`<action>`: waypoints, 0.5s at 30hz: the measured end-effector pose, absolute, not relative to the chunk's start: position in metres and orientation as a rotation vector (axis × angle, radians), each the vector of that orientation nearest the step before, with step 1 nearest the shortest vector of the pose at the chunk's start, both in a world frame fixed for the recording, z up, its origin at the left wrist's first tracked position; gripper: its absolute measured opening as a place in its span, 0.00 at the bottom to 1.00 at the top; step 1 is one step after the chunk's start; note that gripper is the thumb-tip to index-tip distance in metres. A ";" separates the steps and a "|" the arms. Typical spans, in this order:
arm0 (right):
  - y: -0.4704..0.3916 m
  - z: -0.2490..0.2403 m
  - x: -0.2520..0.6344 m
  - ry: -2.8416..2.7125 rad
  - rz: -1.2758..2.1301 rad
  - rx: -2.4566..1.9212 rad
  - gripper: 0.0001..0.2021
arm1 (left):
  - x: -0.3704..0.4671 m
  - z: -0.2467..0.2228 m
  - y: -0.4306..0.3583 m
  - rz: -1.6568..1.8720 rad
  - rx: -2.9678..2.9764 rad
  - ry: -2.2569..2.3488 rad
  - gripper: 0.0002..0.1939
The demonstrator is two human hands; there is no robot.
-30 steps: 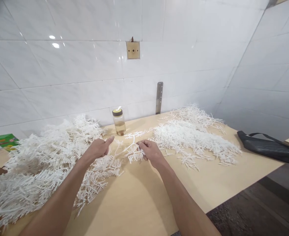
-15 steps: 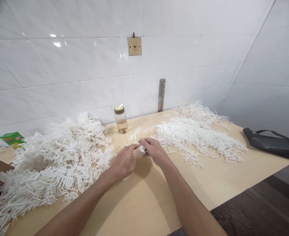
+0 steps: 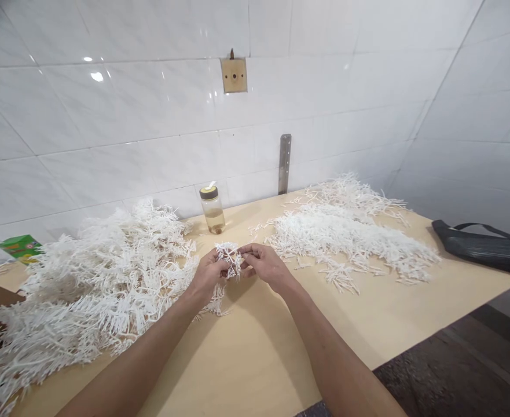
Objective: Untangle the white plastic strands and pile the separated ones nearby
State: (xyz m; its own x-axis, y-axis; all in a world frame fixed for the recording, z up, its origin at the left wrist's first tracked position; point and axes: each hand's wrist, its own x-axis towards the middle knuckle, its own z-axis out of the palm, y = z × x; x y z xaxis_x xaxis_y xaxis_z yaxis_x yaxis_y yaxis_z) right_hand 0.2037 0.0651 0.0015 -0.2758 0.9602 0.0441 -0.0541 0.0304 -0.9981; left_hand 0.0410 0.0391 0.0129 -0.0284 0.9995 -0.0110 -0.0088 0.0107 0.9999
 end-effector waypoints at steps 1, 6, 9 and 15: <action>0.065 0.000 0.203 -1.438 1.387 -1.017 0.11 | 0.041 0.015 0.040 1.208 1.066 1.185 0.07; 0.061 0.004 0.200 -1.535 1.306 -1.079 0.13 | 0.038 0.024 0.043 1.172 0.890 0.959 0.10; 0.061 0.006 0.200 -1.470 1.307 -1.087 0.14 | 0.036 0.026 0.041 1.173 0.918 0.895 0.10; 0.063 0.002 0.199 -1.455 1.332 -1.017 0.14 | 0.037 0.028 0.039 1.135 0.923 0.929 0.10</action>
